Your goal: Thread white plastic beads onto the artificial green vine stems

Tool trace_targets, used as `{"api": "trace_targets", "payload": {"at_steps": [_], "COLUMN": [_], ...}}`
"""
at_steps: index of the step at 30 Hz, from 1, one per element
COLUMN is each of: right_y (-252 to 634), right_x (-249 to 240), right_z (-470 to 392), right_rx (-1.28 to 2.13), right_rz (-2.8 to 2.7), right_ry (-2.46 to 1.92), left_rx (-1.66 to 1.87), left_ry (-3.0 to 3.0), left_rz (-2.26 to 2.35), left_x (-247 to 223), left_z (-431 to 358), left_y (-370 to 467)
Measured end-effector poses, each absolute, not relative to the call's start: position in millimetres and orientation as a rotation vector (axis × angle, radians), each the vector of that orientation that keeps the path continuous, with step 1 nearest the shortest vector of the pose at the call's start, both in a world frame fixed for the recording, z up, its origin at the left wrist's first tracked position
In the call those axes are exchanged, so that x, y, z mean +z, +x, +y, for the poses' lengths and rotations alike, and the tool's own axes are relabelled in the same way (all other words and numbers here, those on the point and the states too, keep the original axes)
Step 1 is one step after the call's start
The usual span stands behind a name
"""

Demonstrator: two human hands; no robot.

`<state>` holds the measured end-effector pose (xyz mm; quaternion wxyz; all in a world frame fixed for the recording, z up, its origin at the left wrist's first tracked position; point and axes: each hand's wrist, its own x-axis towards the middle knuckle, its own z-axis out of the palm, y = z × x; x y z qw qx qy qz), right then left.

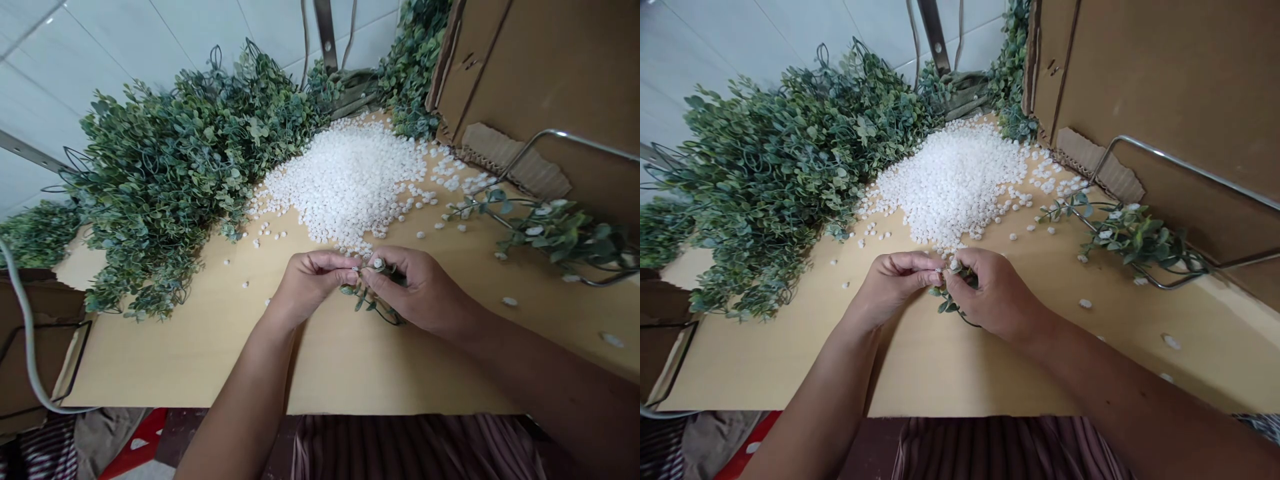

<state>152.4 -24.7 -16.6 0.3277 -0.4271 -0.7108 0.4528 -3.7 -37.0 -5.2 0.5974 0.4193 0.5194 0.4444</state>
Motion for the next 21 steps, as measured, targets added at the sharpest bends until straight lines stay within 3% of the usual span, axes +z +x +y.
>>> {"api": "trace_targets", "payload": {"at_steps": [21], "right_y": [152.8], "right_x": [-18.0], "right_z": [-24.5], "right_rx": [1.333], "right_rz": [-1.808], "right_ry": [-1.117], "left_rx": [0.989], "left_ry": [1.026], "left_rz": [1.254], "left_x": [-5.0], "left_z": [-37.1], "left_y": [1.3]}}
